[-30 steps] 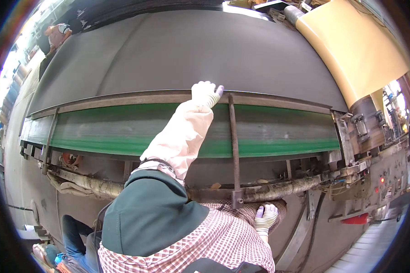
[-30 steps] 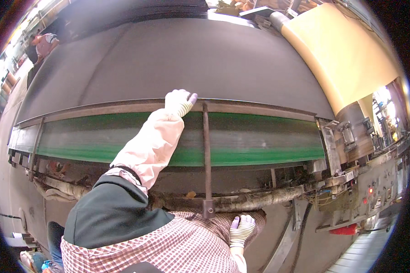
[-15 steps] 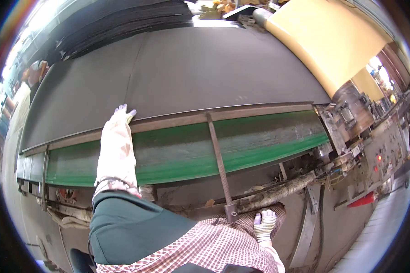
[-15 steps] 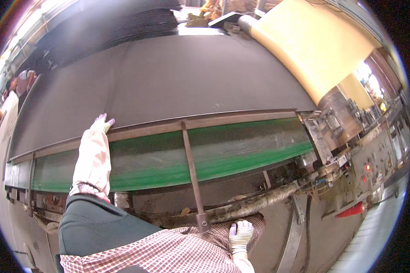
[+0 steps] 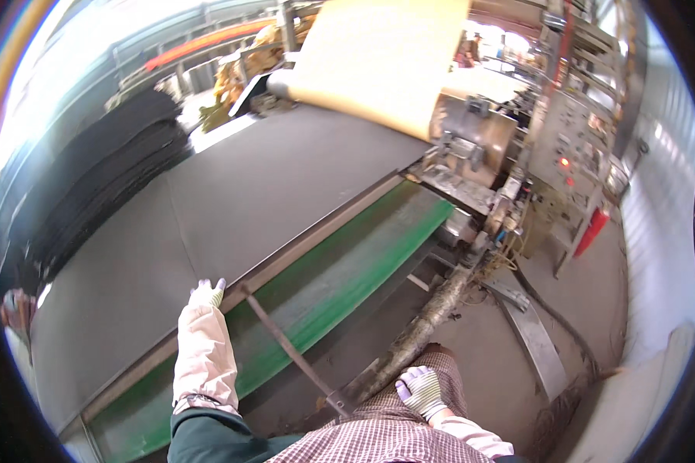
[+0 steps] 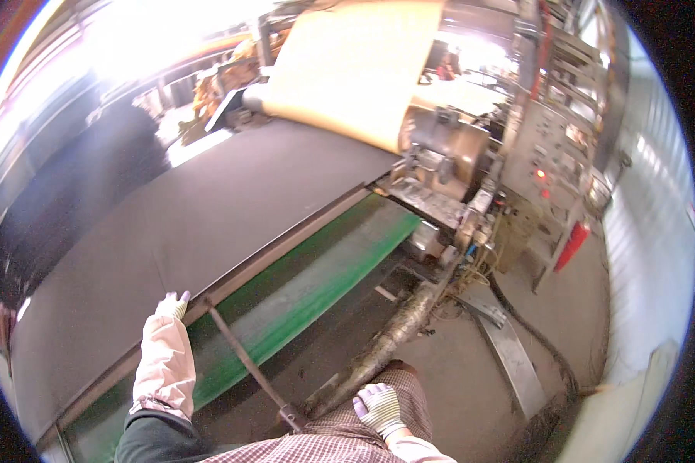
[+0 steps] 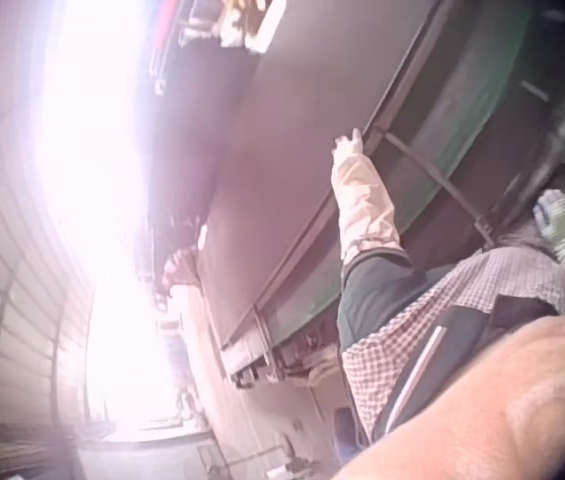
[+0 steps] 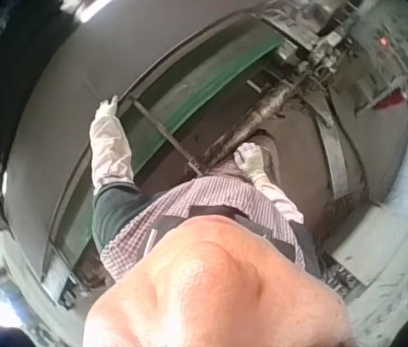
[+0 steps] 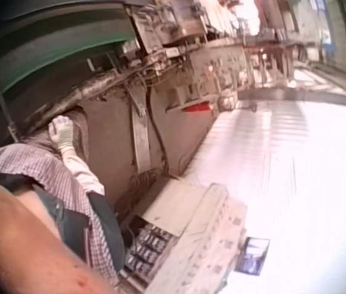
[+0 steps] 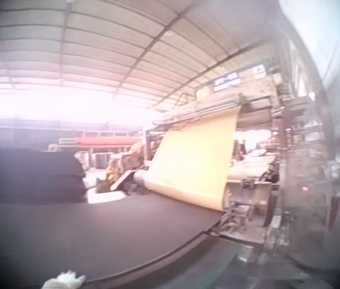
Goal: Adjusting and aligning large black sheets on a conveyor belt in a factory setting.
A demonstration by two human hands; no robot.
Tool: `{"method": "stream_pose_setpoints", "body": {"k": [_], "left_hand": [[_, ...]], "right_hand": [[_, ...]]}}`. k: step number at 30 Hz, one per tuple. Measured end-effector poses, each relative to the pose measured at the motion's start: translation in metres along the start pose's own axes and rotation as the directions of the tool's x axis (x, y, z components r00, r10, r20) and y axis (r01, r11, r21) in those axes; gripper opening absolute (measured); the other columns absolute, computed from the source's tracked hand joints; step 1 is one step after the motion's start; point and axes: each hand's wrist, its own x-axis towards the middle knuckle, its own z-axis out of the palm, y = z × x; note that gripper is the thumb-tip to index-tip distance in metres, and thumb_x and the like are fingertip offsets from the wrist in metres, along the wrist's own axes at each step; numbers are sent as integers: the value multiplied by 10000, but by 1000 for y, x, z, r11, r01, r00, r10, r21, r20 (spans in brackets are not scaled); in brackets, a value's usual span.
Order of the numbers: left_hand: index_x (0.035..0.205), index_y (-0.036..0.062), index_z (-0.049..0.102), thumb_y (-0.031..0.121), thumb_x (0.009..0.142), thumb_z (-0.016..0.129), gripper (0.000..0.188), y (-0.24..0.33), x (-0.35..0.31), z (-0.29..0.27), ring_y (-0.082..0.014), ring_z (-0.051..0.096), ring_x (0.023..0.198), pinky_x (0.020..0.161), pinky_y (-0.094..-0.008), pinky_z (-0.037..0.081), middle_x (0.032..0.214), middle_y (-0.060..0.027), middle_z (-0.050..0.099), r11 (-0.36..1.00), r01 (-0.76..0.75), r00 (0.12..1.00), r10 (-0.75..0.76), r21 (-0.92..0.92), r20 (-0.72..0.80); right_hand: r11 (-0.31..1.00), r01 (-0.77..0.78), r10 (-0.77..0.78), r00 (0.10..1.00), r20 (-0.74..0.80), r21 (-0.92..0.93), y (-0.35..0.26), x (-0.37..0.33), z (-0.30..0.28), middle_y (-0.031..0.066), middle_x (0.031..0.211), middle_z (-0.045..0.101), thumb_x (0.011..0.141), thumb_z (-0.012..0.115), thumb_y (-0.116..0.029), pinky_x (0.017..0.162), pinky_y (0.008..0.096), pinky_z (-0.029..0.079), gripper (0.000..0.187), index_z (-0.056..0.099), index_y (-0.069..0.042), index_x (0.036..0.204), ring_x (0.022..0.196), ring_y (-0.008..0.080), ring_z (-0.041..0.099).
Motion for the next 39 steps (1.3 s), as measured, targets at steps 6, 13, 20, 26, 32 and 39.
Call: {"method": "stream_pose_setpoints", "body": {"k": [6, 13, 20, 26, 32, 39], "left_hand": [[1457, 38, 477, 705, 982, 265, 846, 101, 21, 5, -327, 421, 1413, 1189, -433, 304, 1517, -195, 450, 996, -56, 998, 58, 74, -19], [1462, 96, 471, 663, 982, 357, 752, 155, 64, 29, -371, 367, 1442, 1175, -476, 321, 1542, -195, 413, 895, -418, 907, 421, 157, 10], [1550, 147, 366, 629, 960, 483, 771, 79, 34, 19, -389, 254, 1492, 1225, -455, 224, 1609, -199, 301, 930, -275, 912, 170, -246, -374], [1572, 187, 318, 601, 987, 427, 725, -180, -4, -4, -374, 226, 1509, 1220, -530, 226, 1642, -168, 237, 951, 304, 934, -287, 51, -212], [1374, 98, 593, 570, 1001, 412, 629, -159, -42, 15, -318, 490, 1355, 1149, -418, 366, 1444, -146, 547, 990, 79, 939, -113, -115, -324], [1309, 114, 636, 562, 1020, 352, 604, -52, -24, 11, -348, 577, 1213, 1060, -441, 433, 1339, -147, 614, 997, -82, 938, 78, 1, -336]], "right_hand": [[994, 76, -77, 997, 11, 76, 6, 0, -6, 99, 828, 619, 867, 607, -300, 735, 452, 482, 209, 644, -100, 816, 786, 318, 601], [995, 69, -75, 994, 79, 79, 1, 3, -3, 100, 850, 625, 873, 601, -312, 740, 451, 483, 227, 648, -94, 832, 804, 306, 604], [999, 28, -28, 1000, 13, 26, 2, 1, -5, 110, 881, 637, 844, 612, -288, 752, 463, 480, 195, 641, -95, 833, 837, 318, 594], [999, 36, -36, 999, 22, 40, 2, 2, 0, 113, 882, 628, 854, 619, -282, 772, 477, 455, 190, 636, -93, 846, 854, 332, 576], [1000, -5, 4, 999, 40, 19, -2, 1, 1, 117, 888, 639, 850, 621, -284, 792, 480, 453, 191, 645, -95, 843, 862, 339, 585], [999, 7, -7, 1000, 19, 31, -3, 2, 1, 119, 894, 638, 855, 618, -302, 770, 472, 461, 218, 658, -88, 840, 852, 329, 586]]}}
